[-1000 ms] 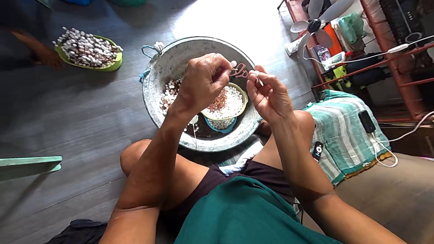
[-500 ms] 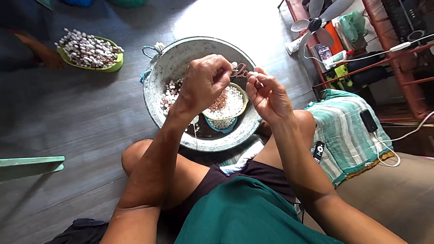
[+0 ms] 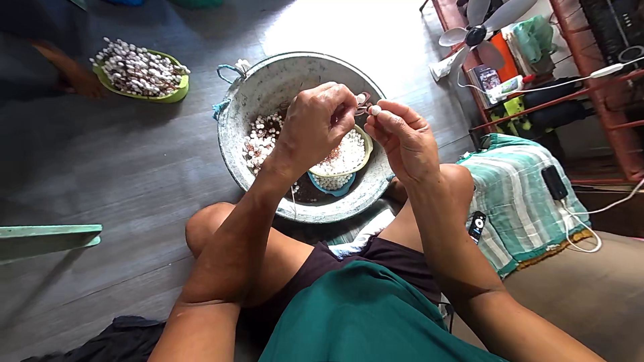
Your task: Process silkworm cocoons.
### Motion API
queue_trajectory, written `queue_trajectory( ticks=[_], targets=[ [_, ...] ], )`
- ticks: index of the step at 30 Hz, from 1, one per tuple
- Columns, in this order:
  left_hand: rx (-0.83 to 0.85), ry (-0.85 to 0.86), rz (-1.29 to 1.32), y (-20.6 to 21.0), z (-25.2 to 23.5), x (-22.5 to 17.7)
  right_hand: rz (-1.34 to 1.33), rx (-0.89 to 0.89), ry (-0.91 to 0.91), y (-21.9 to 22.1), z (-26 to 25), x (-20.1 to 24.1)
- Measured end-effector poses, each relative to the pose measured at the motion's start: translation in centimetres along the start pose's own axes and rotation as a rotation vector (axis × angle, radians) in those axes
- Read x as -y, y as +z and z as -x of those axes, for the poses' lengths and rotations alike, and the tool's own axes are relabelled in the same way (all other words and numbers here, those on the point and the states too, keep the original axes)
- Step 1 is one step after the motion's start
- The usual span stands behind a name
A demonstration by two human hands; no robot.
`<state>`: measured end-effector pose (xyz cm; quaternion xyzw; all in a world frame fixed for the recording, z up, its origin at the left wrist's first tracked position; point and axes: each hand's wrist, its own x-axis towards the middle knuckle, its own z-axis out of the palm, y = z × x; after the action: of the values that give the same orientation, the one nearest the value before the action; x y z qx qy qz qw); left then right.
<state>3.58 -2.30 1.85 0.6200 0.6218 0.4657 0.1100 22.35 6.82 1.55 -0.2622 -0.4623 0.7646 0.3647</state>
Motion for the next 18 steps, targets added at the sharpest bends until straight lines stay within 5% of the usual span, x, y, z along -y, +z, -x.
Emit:
queue_trajectory(
  ticks=[18],
  targets=[
    [-0.022, 0.006, -0.11, 0.37, 0.1, -0.5, 0.132, 0.021, -0.129, 0.47, -0.81, -0.83]
  ],
)
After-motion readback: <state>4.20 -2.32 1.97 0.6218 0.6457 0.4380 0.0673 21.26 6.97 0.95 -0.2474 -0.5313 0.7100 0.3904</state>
